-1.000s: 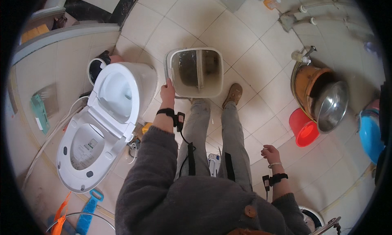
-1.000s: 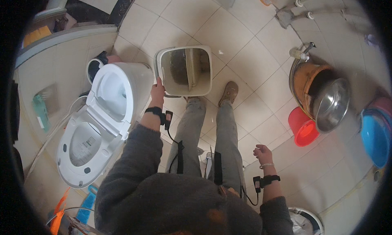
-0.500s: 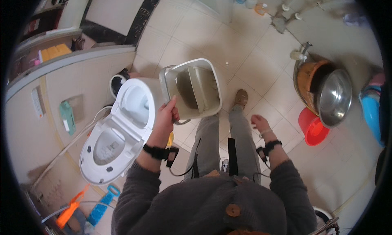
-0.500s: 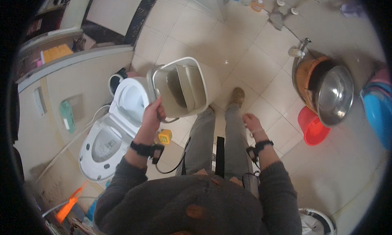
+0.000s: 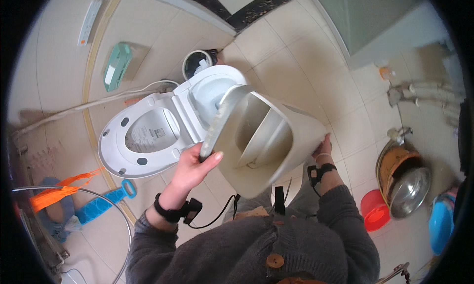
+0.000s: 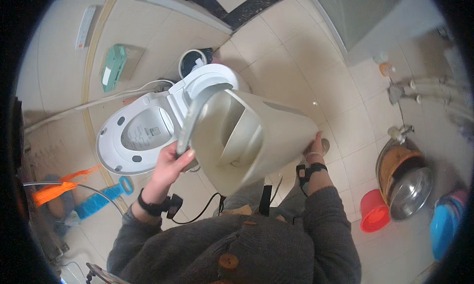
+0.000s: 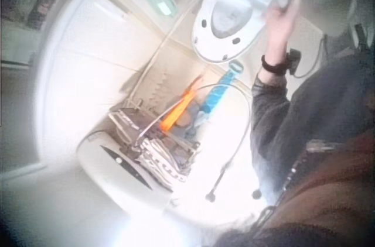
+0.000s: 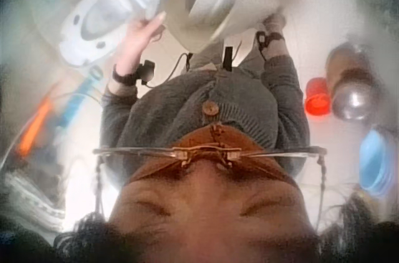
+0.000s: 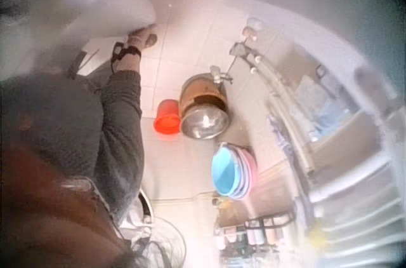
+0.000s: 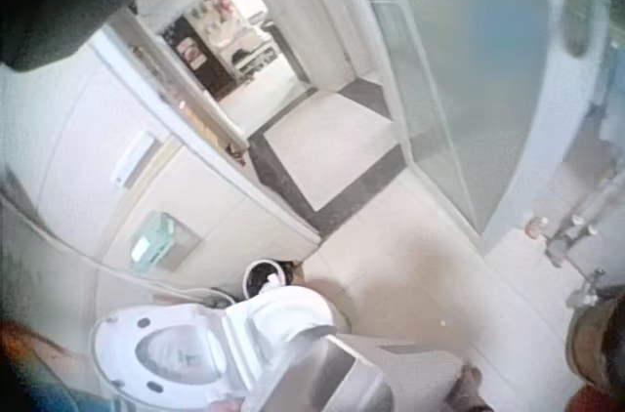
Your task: The person mops the bathroom floor, then uses a squeegee to push water toward the drain. They rinse a cloth under the sink faucet and wring it out. The person handles a mop, squeegee, buckets, and a cloth during the cleaning process.
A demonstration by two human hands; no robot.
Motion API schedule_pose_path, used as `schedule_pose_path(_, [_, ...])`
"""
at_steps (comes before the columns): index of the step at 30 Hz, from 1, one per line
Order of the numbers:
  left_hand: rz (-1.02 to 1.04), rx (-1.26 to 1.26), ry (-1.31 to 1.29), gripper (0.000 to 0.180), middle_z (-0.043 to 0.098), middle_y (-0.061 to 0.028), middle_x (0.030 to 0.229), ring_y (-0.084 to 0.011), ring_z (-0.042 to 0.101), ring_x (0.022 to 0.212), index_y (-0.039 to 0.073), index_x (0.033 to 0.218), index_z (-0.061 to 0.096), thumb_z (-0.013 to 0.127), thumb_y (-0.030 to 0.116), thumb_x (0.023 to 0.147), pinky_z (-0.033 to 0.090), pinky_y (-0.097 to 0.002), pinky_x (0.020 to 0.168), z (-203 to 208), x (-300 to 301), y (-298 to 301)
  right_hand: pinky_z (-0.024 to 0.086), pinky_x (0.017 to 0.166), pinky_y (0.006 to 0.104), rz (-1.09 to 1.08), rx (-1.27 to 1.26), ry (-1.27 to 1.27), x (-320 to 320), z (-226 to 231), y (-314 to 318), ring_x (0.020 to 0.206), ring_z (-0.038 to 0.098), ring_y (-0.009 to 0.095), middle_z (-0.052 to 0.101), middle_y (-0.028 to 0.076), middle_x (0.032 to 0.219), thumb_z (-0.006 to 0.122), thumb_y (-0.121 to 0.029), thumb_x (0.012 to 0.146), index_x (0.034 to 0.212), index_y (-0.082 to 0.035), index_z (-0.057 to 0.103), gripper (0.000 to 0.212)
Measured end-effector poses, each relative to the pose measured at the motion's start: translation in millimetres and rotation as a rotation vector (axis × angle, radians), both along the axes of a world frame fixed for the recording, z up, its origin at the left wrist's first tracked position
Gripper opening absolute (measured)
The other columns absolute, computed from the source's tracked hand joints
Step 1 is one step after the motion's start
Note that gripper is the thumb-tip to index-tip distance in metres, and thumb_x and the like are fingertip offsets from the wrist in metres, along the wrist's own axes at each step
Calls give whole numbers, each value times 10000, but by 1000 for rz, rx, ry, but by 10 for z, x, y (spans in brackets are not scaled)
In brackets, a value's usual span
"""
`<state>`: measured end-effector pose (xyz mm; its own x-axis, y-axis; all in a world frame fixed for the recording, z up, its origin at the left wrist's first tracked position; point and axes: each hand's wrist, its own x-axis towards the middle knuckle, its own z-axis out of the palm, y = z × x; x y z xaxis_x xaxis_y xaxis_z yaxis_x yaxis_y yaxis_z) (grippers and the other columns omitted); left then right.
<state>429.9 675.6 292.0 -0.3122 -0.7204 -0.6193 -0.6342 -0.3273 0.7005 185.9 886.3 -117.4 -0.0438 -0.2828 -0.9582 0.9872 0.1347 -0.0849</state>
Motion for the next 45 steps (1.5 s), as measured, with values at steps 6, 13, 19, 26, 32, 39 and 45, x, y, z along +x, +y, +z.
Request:
schedule_pose_path(6, [13,110,-134,330,516,22,646,-69,464,584,42,865,551,590,370,854,366,-216,535,-1135,864,-844,334,980,391,-11,100,262,320,20,-463,1157,442,271,476,107,1274,466,-610,827,1260,-31,451,723])
schedule_pose_path(13, [97,362,-335,557,579,-101,992,-229,541,941,52,1078,529,532,543,813,427,-408,768,-2020,1409,-1570,286,1037,372,-26,3,210,705,661,-892,1219,386,264,421,90,1334,482,-576,832,1305,-81,407,689])
schedule_pose_path(19, [182,387,-258,640,578,-172,1100,-270,576,961,-23,1226,456,573,435,795,477,-378,734,-2575,1689,-1716,358,970,383,-84,97,276,934,1334,-1061,1152,449,269,483,98,1263,443,-420,898,1260,-43,443,522])
schedule_pose_path(26, [316,379,-105,535,568,-151,1130,-224,559,1007,-21,1215,476,583,335,830,468,-328,785,-3308,1924,-1604,397,943,382,59,39,309,952,2020,-1155,1110,492,250,533,88,1197,484,-345,888,1212,-44,474,442])
schedule_pose_path(32, [19,201,126,379,593,-141,1092,-194,577,962,-7,1118,552,533,266,856,473,-318,751,-3196,2022,-1856,411,911,351,256,-28,343,1105,2526,-1325,1078,508,227,545,88,1178,458,-296,916,1200,-19,478,397])
schedule_pose_path(39, [660,660,515,332,627,-126,1024,-188,590,926,21,1106,569,515,225,850,465,-316,761,-3042,2180,-2030,409,901,334,575,-96,480,1525,3233,-1835,1051,523,209,542,110,1166,494,-219,897,1207,25,464,396])
schedule_pose_path(45, [778,610,705,323,626,-118,1018,-201,592,908,25,1102,576,522,222,851,463,-328,759,-3535,2546,-1890,364,958,349,844,-326,735,2078,3785,-2435,1116,480,220,504,139,1216,565,-50,822,1282,65,374,511])
